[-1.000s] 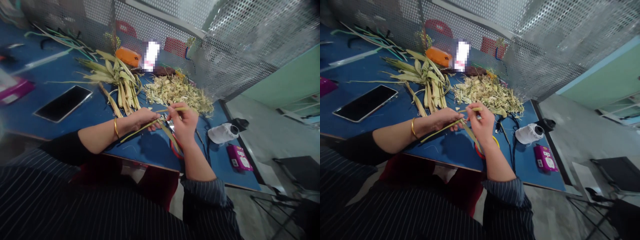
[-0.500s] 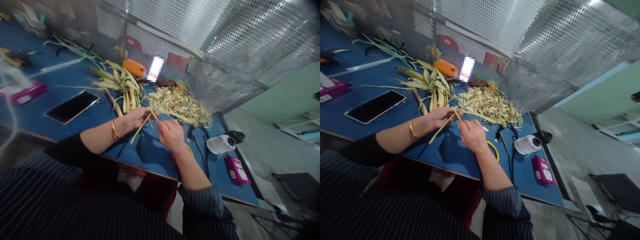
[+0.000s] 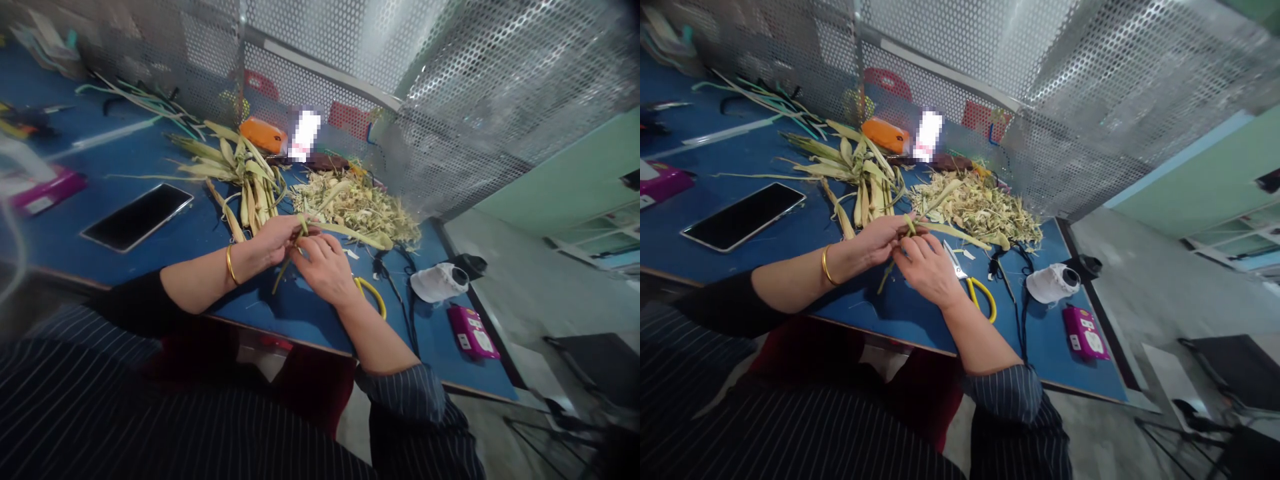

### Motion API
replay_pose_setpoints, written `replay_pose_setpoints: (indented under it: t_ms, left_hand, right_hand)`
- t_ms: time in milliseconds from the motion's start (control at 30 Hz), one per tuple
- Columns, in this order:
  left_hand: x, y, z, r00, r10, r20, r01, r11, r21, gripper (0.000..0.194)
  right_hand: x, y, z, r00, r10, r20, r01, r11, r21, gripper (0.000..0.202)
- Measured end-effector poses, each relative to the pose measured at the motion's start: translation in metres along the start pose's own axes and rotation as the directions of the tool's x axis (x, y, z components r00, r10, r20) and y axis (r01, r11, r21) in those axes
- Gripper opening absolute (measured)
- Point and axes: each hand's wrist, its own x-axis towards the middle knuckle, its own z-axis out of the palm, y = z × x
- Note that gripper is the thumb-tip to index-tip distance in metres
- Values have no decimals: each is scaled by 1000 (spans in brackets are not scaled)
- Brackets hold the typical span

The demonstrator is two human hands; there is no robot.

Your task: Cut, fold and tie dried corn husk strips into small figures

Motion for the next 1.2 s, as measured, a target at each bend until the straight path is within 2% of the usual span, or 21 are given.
replay_pose_setpoints:
  t_ms: [67,100,167,200,233,267,300,367,433,467,533,600,767,867,1000,1100,1200]
  left_hand:
    - [-2,-5,3,998,53,28,-54,998,38,16]
    - [-3,-7,4,997,73,35,-75,995,68,16]
    - [-5,-8,4,993,105,49,-111,985,135,17]
    - [-6,-8,4,991,118,62,-126,978,166,18]
    - [-6,-7,3,988,128,82,-142,971,195,18]
    - [-7,-7,3,985,138,105,-158,963,218,18]
    - [-7,-6,2,980,145,133,-174,955,240,18]
    - [-7,-6,2,972,162,168,-207,932,297,18]
    - [-6,-6,2,966,181,183,-236,906,350,16]
    - [-6,-6,2,965,185,184,-242,897,370,15]
    - [-5,-6,2,969,181,169,-235,891,389,13]
    - [-4,-5,1,975,162,149,-208,900,382,12]
    - [-3,-2,-3,983,101,152,-146,936,320,9]
    - [-3,0,-5,976,94,196,-148,946,287,5]
    - [-5,0,-4,956,143,255,-221,925,311,11]
    - [-5,-4,-2,958,206,201,-271,880,390,23]
    - [-5,-8,-1,947,282,154,-321,845,427,25]
  right_hand:
    - [1,-1,-1,999,-31,12,31,999,11,21]
    - [1,-1,-2,1000,-17,-21,17,1000,17,20]
    - [0,1,-5,982,95,-166,-85,994,65,16]
    - [0,2,-6,947,202,-249,-177,977,121,14]
    - [-1,4,-7,890,334,-310,-282,938,200,11]
    - [-2,7,-7,812,478,-335,-390,872,297,10]
    - [-3,10,-5,723,617,-312,-487,774,403,11]
    - [-5,17,0,546,827,-132,-610,501,615,13]
    - [-6,22,6,421,897,135,-624,178,761,15]
    - [-6,24,8,387,888,249,-604,40,796,17]
    - [-5,26,10,351,857,378,-552,-137,822,19]
    - [-3,25,10,324,856,403,-513,-199,835,21]
    - [2,21,7,279,880,384,-444,-237,864,23]
    - [2,21,7,257,895,365,-402,-244,882,22]
    - [2,22,7,246,894,374,-394,-260,882,22]
    - [3,20,7,264,872,413,-379,-300,875,22]
    - [4,18,8,254,845,471,-345,-376,860,24]
